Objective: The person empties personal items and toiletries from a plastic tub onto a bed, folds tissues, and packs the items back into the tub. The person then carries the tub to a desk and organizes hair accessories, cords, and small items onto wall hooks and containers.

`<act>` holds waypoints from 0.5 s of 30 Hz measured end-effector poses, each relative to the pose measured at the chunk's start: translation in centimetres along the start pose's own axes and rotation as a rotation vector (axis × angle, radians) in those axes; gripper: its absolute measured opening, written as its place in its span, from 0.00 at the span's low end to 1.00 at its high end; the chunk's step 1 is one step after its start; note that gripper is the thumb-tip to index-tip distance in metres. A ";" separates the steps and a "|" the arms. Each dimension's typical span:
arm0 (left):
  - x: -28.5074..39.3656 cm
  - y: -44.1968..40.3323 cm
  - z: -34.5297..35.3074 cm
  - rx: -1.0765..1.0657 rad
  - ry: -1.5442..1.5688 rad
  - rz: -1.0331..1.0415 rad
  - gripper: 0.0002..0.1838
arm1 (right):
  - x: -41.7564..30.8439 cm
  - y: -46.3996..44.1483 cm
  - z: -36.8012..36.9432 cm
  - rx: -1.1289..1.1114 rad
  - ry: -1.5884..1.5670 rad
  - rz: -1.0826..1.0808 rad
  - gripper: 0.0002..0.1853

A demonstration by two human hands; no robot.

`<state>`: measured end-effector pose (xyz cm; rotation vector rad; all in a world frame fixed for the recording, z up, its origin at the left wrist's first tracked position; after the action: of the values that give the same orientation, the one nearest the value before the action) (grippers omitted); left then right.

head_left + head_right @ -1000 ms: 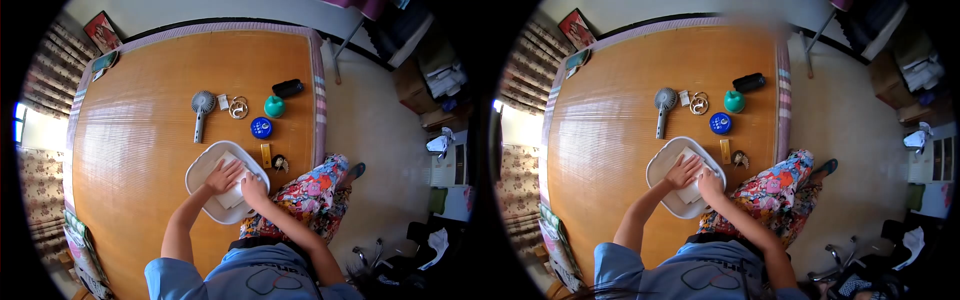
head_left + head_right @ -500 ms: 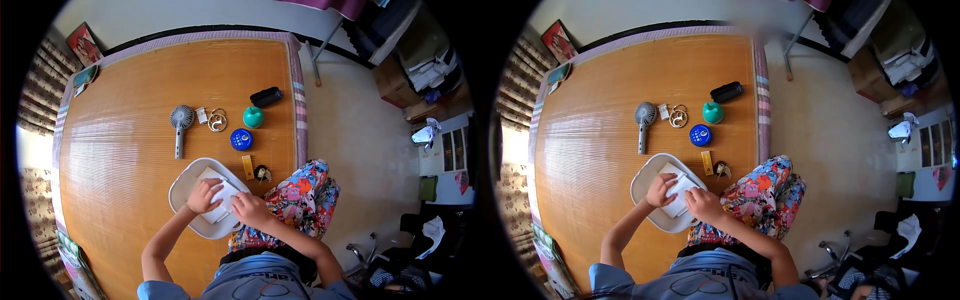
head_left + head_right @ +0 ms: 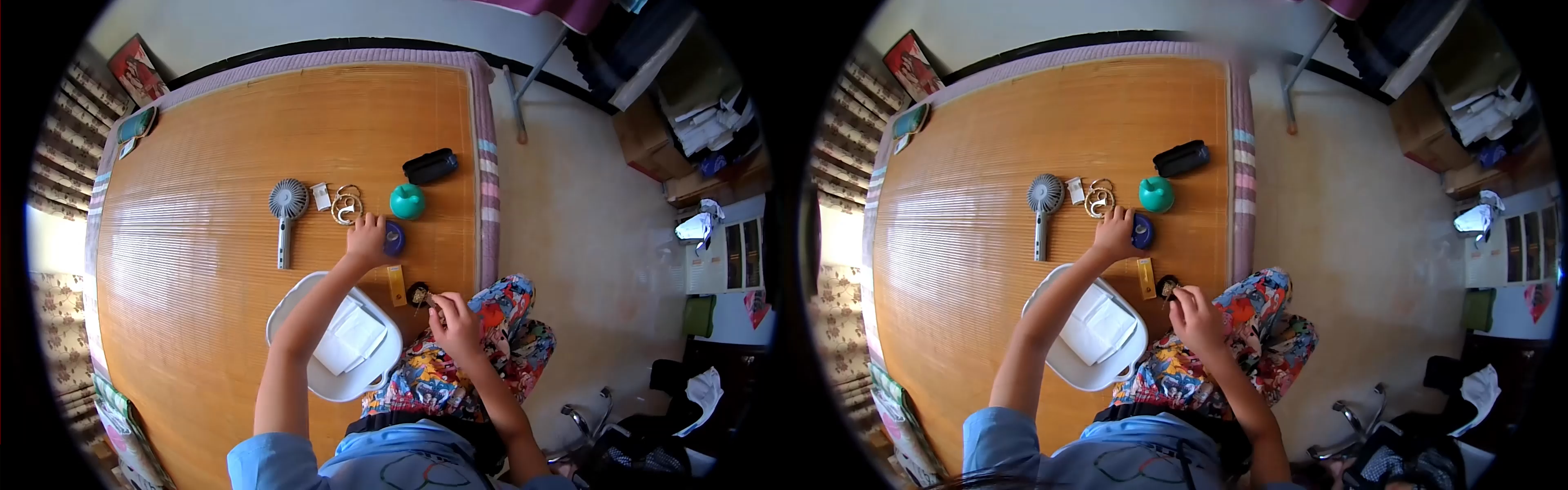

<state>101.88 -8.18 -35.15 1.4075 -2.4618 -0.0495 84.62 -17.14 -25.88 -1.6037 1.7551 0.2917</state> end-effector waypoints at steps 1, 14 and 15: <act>-0.1 -0.2 0.2 -0.013 -0.007 -0.002 0.46 | -0.1 0.3 -0.2 -0.005 0.050 -0.013 0.09; -6.4 15.5 -7.5 0.198 1.179 -0.303 0.40 | -3.5 1.5 1.2 -0.094 -0.267 -0.068 0.16; -6.0 16.8 -7.0 0.161 1.416 -0.287 0.36 | -4.0 1.6 1.5 -0.117 -0.332 -0.073 0.16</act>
<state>92.63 6.43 -26.93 1.1481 -1.0975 0.7960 83.46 -12.85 -24.92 -1.5914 1.4460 0.5991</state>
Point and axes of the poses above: each hand's wrist, its own y-axis away from the middle knuckle, its own z-axis out of the palm, x = y × z, the point moved 10 cm from there along -y, towards the middle knuckle, and after that the axes turned 3 degrees about x, right-handed, at the moved point
